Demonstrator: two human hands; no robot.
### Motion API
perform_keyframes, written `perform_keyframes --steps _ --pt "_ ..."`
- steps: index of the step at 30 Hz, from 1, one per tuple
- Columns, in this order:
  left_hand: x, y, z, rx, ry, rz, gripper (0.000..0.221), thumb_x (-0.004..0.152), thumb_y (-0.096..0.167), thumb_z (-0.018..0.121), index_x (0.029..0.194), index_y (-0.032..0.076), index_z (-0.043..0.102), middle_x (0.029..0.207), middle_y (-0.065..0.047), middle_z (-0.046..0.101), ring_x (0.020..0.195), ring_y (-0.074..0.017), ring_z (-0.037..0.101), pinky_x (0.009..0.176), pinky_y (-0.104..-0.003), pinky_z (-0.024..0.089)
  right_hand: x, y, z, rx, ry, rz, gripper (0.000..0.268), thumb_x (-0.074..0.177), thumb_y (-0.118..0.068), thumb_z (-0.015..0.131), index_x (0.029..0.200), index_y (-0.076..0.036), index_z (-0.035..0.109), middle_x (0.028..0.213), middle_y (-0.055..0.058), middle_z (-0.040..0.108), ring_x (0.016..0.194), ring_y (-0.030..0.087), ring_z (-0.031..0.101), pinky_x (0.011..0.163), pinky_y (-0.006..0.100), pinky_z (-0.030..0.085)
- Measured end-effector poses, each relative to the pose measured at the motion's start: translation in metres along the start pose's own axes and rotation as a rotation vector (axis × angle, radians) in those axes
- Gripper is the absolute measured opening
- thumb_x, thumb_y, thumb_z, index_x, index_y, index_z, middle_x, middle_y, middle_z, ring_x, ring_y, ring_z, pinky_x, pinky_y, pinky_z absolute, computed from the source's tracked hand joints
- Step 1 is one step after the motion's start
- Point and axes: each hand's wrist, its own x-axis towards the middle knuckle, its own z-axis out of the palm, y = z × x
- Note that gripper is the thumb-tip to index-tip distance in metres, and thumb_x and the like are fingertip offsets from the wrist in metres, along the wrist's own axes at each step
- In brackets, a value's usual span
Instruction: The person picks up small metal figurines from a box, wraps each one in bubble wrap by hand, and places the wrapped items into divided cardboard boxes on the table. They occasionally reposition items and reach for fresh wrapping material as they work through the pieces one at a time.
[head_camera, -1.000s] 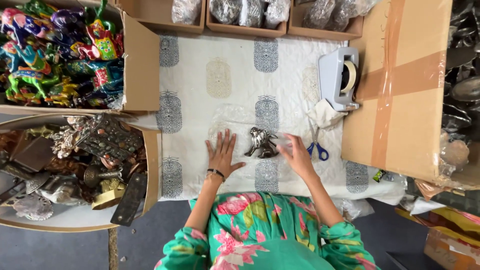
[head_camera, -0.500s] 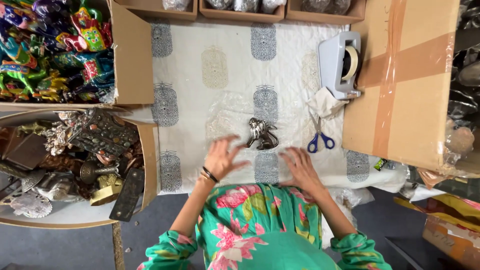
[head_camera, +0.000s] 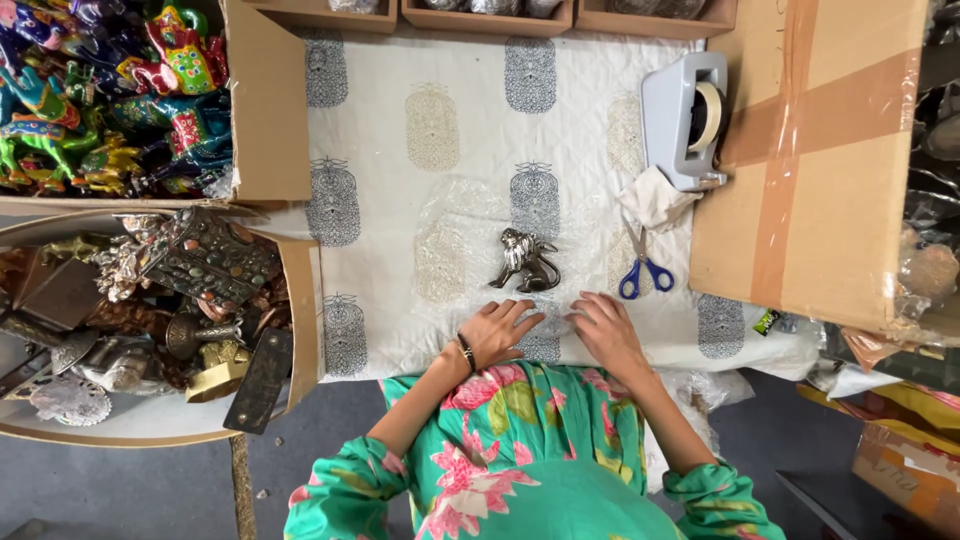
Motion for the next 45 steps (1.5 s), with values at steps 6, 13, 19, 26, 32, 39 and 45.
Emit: perform_keyframes --steps 6,13,19,26,32,39,45 --pt "0.031 0.014 -0.014 -0.113 0.0 -0.137 0.099 0.065 0.038 0.088 0.149 0.013 0.042 0.131 -0.011 0.056 0.115 -0.029 0.06 0.089 -0.041 0.054 0.043 -0.008 -0.029 0.222 0.17 0.12 0.019 0.08 -0.001 0.073 0.098 -0.007 0.073 0.107 0.005 0.071 0.119 0.028 0.061 0.101 0.042 0.048" --pt "0.039 0.003 0.01 -0.251 0.29 -0.446 0.07 0.081 0.027 0.081 0.14 0.013 0.047 0.11 -0.007 0.067 0.1 -0.0264 0.069 0.078 -0.039 0.058 0.086 -0.031 -0.033 0.391 0.222 0.222 0.015 0.087 -0.008 0.074 0.102 -0.007 0.075 0.103 0.005 0.074 0.104 0.027 0.066 0.092 0.039 0.053" --pt "0.04 -0.01 0.021 -0.399 0.384 -0.695 0.013 0.092 0.024 0.071 0.104 0.018 0.071 0.086 -0.006 0.076 0.077 -0.0291 0.073 0.065 -0.043 0.057 0.09 -0.029 -0.052 0.499 0.265 0.324 0.039 0.086 -0.024 0.079 0.119 -0.006 0.069 0.115 0.007 0.071 0.108 0.027 0.064 0.093 0.039 0.052" --pt "0.038 -0.011 0.008 -0.499 0.389 -0.761 0.014 0.093 0.023 0.068 0.104 0.016 0.072 0.09 -0.007 0.077 0.081 -0.0256 0.075 0.066 -0.04 0.057 0.077 -0.001 -0.015 0.334 0.142 0.244 0.048 0.079 -0.028 0.082 0.118 -0.003 0.069 0.113 0.01 0.068 0.111 0.031 0.058 0.097 0.042 0.046" --pt "0.049 0.0 -0.039 -0.523 0.42 -0.804 0.037 0.083 0.039 0.081 0.108 0.014 0.069 0.1 -0.006 0.074 0.085 -0.0225 0.075 0.07 -0.038 0.058 0.088 0.006 -0.004 0.303 0.137 0.241 0.016 0.084 -0.012 0.075 0.097 -0.004 0.069 0.107 0.005 0.07 0.108 0.029 0.061 0.096 0.041 0.047" --pt "0.053 -0.015 -0.006 -0.178 0.423 -0.593 0.038 0.072 0.029 0.083 0.103 0.013 0.069 0.102 -0.006 0.064 0.095 -0.03 0.066 0.072 -0.041 0.057 0.099 0.004 0.001 0.256 0.136 0.213 0.013 0.084 -0.013 0.076 0.094 -0.007 0.07 0.104 0.003 0.07 0.107 0.026 0.061 0.094 0.041 0.045" --pt "0.049 -0.038 0.008 -0.386 0.458 -0.759 0.019 0.085 0.026 0.081 0.09 0.009 0.072 0.106 -0.007 0.067 0.082 -0.0306 0.071 0.069 -0.043 0.057 0.105 -0.021 -0.011 0.141 0.298 0.205 0.021 0.09 -0.02 0.077 0.106 -0.009 0.07 0.112 0.006 0.065 0.11 0.027 0.059 0.097 0.043 0.044"
